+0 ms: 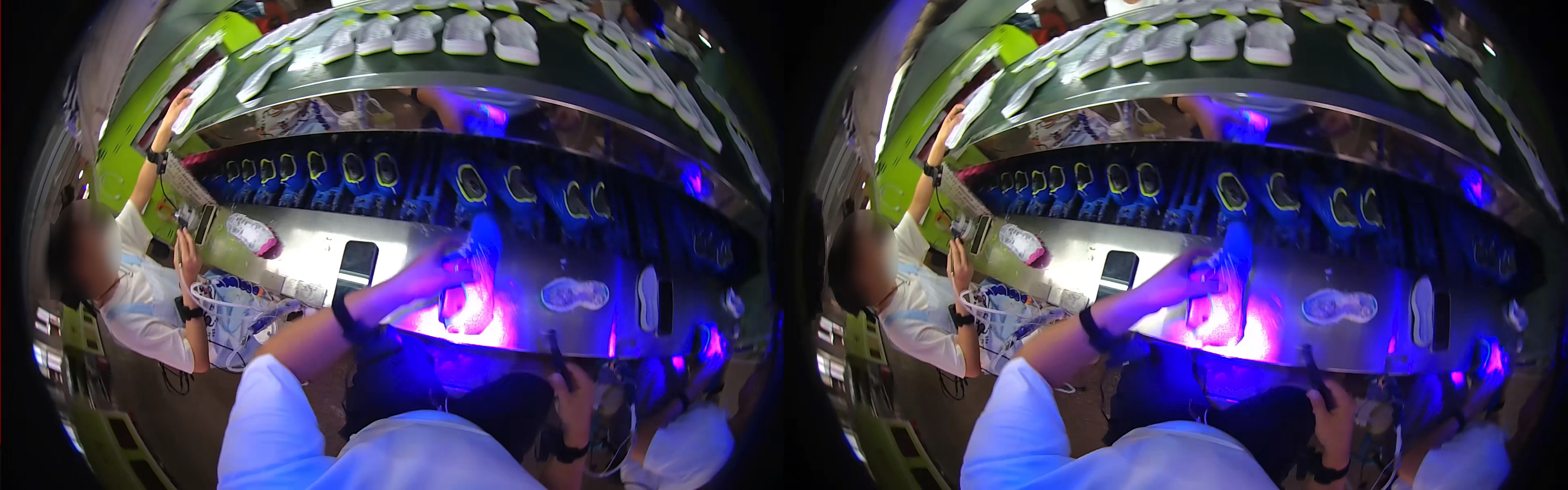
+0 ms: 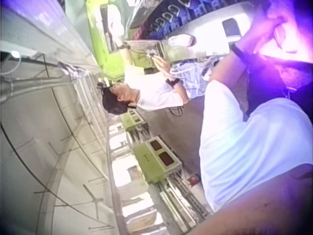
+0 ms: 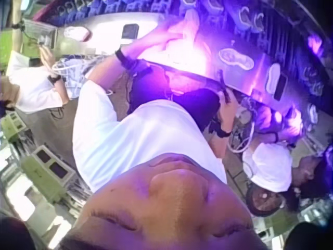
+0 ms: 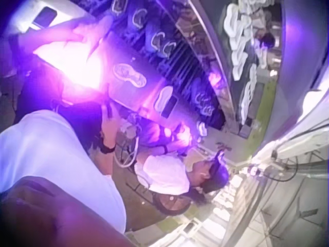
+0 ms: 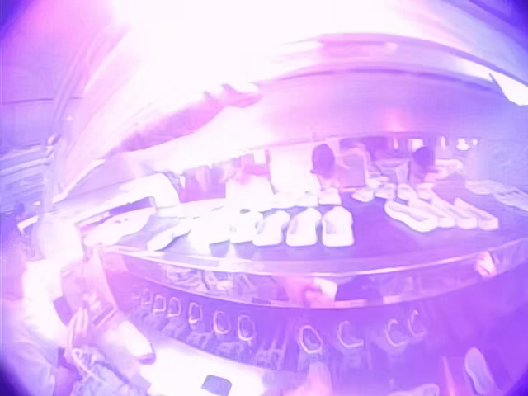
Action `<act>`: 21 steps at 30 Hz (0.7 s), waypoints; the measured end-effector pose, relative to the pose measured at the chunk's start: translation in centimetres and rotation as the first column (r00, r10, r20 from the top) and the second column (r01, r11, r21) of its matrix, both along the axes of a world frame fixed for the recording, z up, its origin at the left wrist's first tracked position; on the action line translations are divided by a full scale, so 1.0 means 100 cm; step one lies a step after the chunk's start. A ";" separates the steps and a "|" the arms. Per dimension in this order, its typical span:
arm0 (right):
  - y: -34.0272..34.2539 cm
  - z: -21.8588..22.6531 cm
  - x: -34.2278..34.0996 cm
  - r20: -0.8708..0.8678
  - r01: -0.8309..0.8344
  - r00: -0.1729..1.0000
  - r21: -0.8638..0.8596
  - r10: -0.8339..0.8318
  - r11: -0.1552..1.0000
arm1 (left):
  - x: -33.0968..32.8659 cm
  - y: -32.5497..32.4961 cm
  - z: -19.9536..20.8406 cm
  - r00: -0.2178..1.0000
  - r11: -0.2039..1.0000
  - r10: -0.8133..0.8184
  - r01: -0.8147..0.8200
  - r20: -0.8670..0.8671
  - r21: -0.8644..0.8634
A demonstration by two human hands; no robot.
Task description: Manually apply glue or treatment to shoe uppers and soles during assembly.
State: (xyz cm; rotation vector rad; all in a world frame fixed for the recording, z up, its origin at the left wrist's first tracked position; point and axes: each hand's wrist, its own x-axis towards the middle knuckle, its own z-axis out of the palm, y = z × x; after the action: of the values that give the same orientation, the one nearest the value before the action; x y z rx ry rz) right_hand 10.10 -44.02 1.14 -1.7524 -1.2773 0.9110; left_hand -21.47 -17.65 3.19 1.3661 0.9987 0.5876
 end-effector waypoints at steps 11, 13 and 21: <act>0.011 -0.017 -0.010 -0.201 0.271 0.934 -0.135 -0.294 0.953 | -0.033 0.245 -0.015 0.530 0.846 0.425 0.058 -0.734 0.531; 0.021 -0.007 -0.021 -0.177 0.331 0.911 -0.226 -0.372 0.916 | -0.031 0.252 -0.027 0.537 0.811 0.499 -0.012 -0.680 0.585; 0.053 -0.024 -0.011 -0.225 0.304 0.914 -0.171 -0.337 0.937 | 0.025 0.217 -0.029 0.683 0.540 0.468 0.281 -0.561 0.793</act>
State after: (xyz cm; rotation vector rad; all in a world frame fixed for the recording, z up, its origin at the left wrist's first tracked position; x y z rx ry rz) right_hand 9.01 -38.71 -1.22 -1.8129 -0.7510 1.0029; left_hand -19.00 4.05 0.30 2.6022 1.5546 0.6541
